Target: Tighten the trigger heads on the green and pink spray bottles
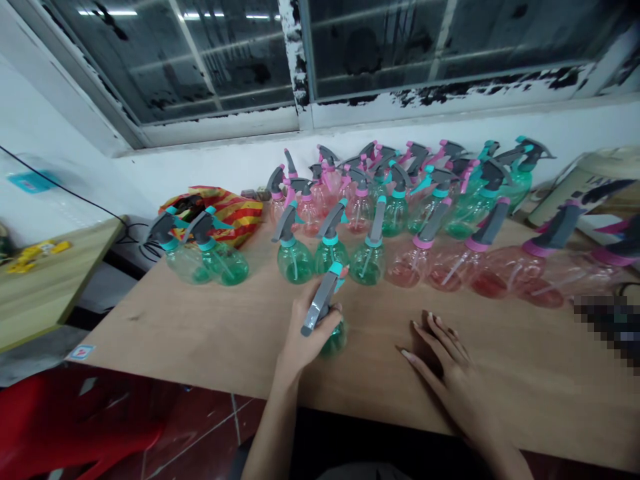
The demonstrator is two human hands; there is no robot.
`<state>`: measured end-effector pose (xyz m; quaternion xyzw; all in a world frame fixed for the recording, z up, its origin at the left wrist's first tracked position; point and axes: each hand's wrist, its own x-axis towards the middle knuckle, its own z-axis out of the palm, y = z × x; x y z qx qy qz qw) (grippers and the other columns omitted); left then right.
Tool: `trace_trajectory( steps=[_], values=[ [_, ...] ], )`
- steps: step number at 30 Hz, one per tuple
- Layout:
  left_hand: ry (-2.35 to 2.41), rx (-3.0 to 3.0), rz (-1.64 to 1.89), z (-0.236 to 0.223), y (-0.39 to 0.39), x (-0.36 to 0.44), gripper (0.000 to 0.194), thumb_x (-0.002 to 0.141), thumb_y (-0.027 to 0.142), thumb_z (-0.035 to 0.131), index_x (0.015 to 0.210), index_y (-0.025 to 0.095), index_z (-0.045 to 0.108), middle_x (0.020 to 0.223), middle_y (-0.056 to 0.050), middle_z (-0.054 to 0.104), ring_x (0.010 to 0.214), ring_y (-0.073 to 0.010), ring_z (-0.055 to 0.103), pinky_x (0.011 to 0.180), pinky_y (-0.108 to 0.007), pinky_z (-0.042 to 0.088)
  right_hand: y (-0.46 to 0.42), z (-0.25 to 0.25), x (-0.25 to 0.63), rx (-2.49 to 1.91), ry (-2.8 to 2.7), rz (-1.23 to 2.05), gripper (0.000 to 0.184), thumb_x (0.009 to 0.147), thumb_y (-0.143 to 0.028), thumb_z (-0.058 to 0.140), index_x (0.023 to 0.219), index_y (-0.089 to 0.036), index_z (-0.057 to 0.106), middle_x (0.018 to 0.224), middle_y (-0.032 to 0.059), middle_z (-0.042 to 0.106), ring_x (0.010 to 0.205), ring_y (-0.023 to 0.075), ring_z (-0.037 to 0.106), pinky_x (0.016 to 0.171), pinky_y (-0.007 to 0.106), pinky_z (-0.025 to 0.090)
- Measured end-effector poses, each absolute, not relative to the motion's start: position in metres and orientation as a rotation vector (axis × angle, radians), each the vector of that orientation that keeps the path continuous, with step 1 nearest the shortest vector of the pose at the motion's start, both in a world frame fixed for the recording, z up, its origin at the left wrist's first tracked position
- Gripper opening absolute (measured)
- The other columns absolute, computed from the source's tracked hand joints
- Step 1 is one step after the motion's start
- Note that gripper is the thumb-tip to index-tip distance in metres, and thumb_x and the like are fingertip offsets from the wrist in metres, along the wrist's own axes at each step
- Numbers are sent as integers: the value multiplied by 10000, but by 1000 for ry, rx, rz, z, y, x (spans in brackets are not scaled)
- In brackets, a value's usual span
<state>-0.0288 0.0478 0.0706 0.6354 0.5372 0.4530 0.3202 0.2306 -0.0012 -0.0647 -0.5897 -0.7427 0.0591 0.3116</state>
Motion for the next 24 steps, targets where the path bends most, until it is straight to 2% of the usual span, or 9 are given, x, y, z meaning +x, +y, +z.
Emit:
trace_trajectory(
  steps=[6, 10, 14, 24],
  values=[
    [1442, 1641, 1257, 64, 48, -29, 369, 782, 175, 619, 1139, 255, 668, 946, -28, 719, 768, -175, 693, 712, -296, 563, -2, -60, 229, -1560, -1963, 162, 598, 928, -569, 442, 1381, -182, 488, 1493, 141, 437, 1404, 294, 359, 1132, 559, 312],
    [1425, 1605, 1269, 66, 49, -28, 379, 778, 159, 626, 1139, 263, 674, 996, -34, 723, 922, -208, 702, 771, -304, 577, -2, -60, 229, -1566, -1951, 167, 596, 925, -571, 448, 1371, -179, 501, 1486, 139, 448, 1399, 289, 369, 1139, 550, 305],
    [1398, 1604, 1254, 71, 49, -27, 467, 783, 152, 606, 1233, 275, 628, 1033, -42, 726, 945, -213, 700, 761, -305, 581, -2, -60, 229, -1572, -1954, 181, 612, 924, -581, 440, 1369, -167, 504, 1494, 148, 435, 1404, 292, 360, 1144, 553, 293],
    [1354, 1593, 1197, 69, 48, -28, 344, 804, 158, 584, 1122, 268, 657, 1122, -31, 699, 971, -192, 682, 880, -311, 531, 0, -61, 229, -1568, -1946, 158, 613, 920, -587, 443, 1346, -155, 529, 1472, 155, 465, 1381, 298, 395, 1130, 545, 326]
  ],
)
